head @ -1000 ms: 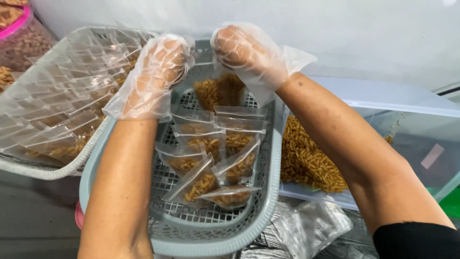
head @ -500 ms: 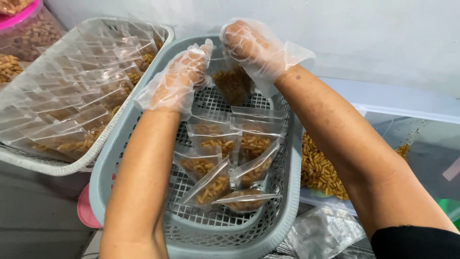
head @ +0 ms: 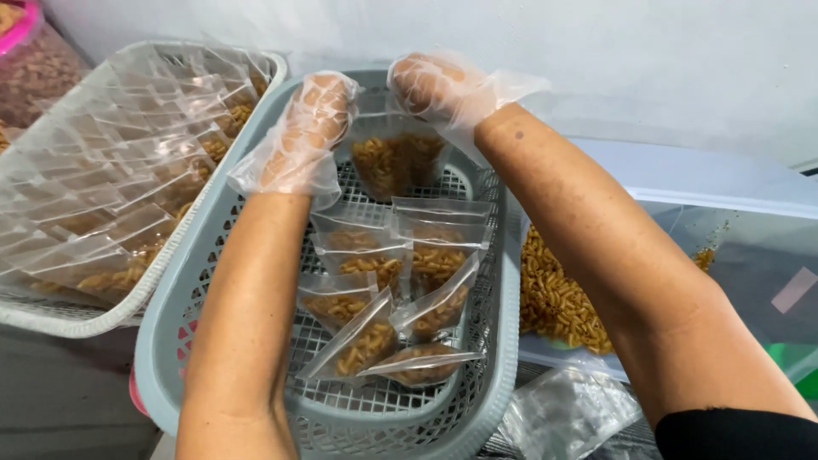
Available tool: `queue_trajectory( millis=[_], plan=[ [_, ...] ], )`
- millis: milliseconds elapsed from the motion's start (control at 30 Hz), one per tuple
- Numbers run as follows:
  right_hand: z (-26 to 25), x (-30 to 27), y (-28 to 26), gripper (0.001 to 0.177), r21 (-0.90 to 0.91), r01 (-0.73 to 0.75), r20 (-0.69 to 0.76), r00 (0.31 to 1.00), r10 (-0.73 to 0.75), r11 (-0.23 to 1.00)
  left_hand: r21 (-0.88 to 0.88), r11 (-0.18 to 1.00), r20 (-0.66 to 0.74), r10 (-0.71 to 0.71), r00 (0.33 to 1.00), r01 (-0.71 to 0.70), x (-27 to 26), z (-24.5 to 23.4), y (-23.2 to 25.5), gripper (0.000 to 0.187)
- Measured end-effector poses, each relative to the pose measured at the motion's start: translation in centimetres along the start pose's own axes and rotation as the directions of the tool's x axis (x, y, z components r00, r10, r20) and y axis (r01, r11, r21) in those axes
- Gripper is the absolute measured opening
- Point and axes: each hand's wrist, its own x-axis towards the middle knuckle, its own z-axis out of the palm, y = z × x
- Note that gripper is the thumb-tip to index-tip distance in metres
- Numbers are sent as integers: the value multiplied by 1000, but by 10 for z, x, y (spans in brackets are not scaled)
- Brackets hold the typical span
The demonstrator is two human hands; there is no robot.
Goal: Packaging small dried food items into individual plastic bags using a spoon and placing them into a basket.
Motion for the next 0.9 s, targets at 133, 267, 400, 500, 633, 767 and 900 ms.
queue_trajectory(
  millis=[133,267,400,500,633,767,900],
  plan=[
    [-3,-21,-4,20,328,57,-195,981,8,943,-69,994,-87,-85,993,79,-26,-28,9,26],
    [-6,-13,22,31,440,471,-265,882,-390,764,-364,903,-12,-248,969,227,-21,-14,-21,37],
    [-13,-51,-37,22,548,125,-304,951,58,827,-533,697,159,-474,866,480,-21,-17,-18,41],
    [5,-15,10,28,582,128,-296,953,62,803,-414,878,18,-256,966,241,-42,-51,14,27],
    [21,37,64,44,861,40,-127,982,-138,-507,-729,623,106,-306,946,283,-74,-94,54,25],
    [27,28,54,48,846,244,-318,945,81,475,-438,885,40,-155,987,156,-48,-59,18,16],
    [-1,-40,-15,36,593,237,-397,918,23,769,-260,963,80,-52,995,72,-45,-54,12,38]
  ],
)
